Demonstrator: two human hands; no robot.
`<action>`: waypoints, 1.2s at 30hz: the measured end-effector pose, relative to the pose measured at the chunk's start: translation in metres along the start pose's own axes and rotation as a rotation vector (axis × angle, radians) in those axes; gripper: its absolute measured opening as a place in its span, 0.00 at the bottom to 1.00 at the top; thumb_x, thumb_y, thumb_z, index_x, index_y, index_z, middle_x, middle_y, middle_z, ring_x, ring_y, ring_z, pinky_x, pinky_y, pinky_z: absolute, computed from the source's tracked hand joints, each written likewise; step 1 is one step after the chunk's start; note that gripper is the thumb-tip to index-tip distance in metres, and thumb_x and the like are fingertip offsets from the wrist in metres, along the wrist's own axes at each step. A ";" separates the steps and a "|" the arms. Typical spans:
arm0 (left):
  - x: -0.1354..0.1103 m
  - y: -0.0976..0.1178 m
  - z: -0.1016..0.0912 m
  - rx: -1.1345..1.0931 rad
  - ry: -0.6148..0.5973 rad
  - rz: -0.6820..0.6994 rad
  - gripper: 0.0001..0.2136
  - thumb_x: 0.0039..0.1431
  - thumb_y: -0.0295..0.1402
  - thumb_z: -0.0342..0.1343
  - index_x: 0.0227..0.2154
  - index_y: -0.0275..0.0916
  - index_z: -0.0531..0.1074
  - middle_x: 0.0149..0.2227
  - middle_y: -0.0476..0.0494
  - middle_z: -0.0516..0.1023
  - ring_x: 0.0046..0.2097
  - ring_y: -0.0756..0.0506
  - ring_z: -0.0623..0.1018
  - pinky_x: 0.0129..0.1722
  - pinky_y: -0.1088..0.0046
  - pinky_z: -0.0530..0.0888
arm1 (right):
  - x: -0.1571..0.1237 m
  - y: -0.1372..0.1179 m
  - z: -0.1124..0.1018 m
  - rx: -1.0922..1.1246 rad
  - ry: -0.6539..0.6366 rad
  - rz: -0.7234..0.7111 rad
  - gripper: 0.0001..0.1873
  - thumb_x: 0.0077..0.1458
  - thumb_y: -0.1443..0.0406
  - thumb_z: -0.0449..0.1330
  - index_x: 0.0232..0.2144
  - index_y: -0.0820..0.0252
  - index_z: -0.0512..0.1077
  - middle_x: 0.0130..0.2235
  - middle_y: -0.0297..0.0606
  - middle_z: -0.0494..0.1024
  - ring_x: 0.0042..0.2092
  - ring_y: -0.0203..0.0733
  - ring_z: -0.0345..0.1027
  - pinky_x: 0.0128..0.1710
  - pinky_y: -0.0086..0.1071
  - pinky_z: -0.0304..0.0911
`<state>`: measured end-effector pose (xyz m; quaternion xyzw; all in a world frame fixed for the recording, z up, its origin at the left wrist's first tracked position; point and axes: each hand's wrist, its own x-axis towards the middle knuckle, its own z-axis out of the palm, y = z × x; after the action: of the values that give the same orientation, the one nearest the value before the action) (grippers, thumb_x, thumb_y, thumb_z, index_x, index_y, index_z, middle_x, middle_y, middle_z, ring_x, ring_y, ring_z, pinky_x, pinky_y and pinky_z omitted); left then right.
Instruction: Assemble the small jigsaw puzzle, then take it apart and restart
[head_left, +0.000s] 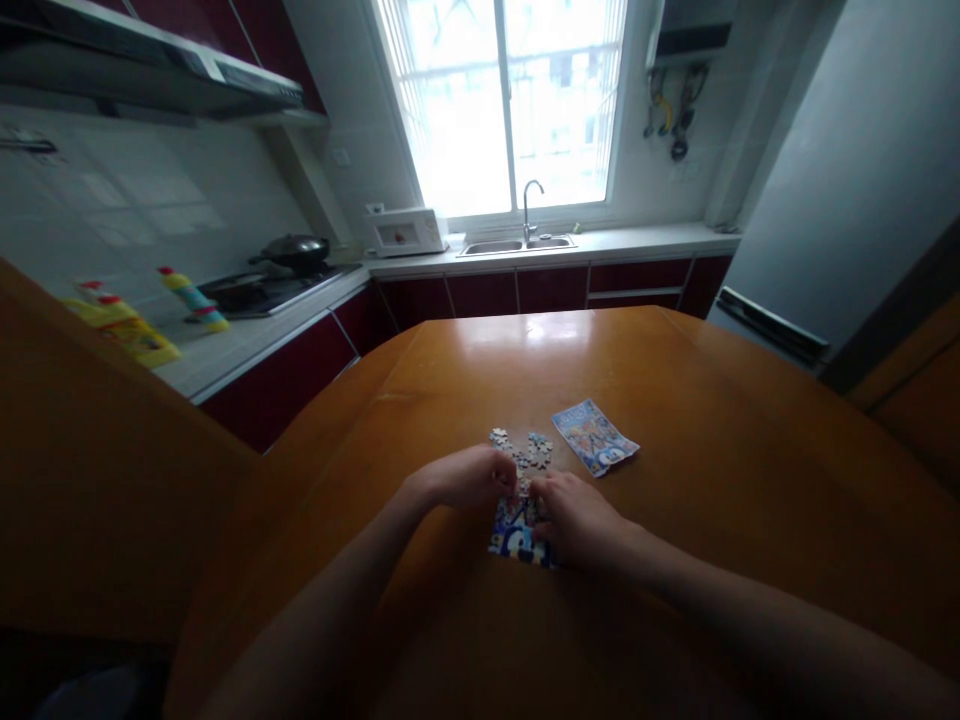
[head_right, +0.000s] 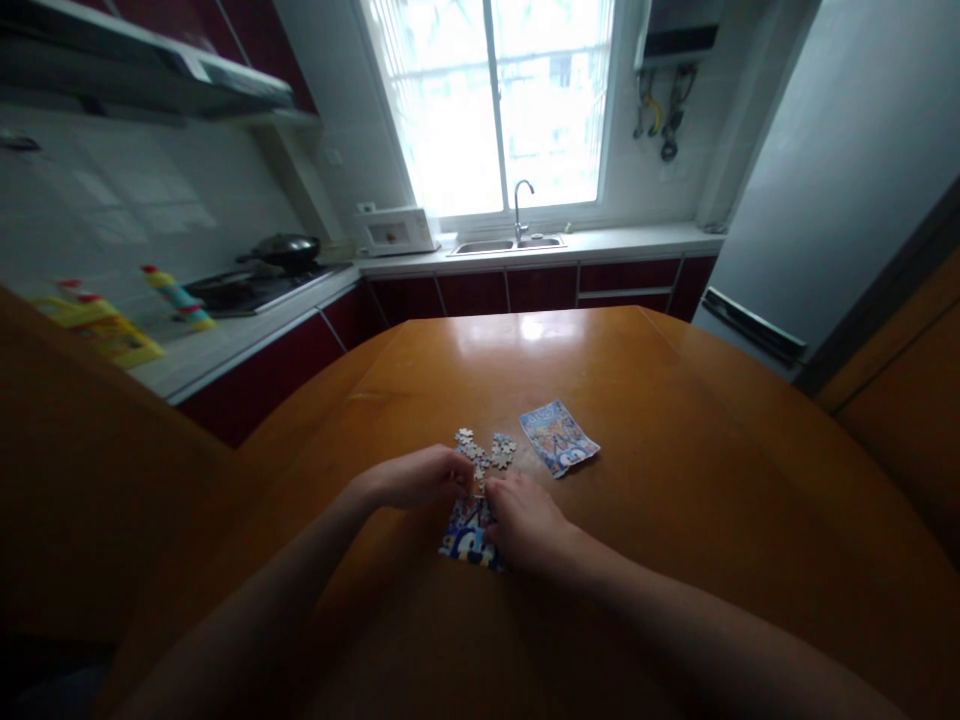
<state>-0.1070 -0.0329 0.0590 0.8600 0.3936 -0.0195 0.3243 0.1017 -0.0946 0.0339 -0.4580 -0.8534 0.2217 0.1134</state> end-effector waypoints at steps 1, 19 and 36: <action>0.000 -0.001 -0.001 -0.011 -0.019 0.004 0.04 0.57 0.28 0.57 0.32 0.37 0.77 0.30 0.49 0.77 0.33 0.50 0.73 0.32 0.78 0.66 | 0.001 0.001 0.001 0.025 0.011 -0.016 0.15 0.50 0.69 0.65 0.43 0.62 0.75 0.45 0.47 0.78 0.47 0.49 0.72 0.45 0.34 0.62; 0.003 -0.002 -0.005 -0.091 0.061 0.064 0.06 0.58 0.32 0.60 0.35 0.35 0.77 0.34 0.46 0.79 0.37 0.48 0.75 0.38 0.75 0.69 | 0.029 0.025 0.014 0.408 0.320 -0.003 0.10 0.62 0.66 0.54 0.35 0.59 0.75 0.33 0.37 0.80 0.36 0.40 0.71 0.38 0.31 0.62; 0.006 -0.009 -0.003 -0.085 0.200 0.035 0.11 0.64 0.29 0.51 0.42 0.37 0.78 0.40 0.44 0.79 0.41 0.47 0.76 0.44 0.73 0.71 | 0.029 0.036 0.011 0.259 0.426 -0.118 0.10 0.64 0.67 0.56 0.39 0.57 0.79 0.41 0.40 0.79 0.41 0.41 0.71 0.43 0.33 0.63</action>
<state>-0.1093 -0.0228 0.0543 0.8499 0.4094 0.0889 0.3197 0.1078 -0.0559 0.0068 -0.4255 -0.7999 0.2210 0.3610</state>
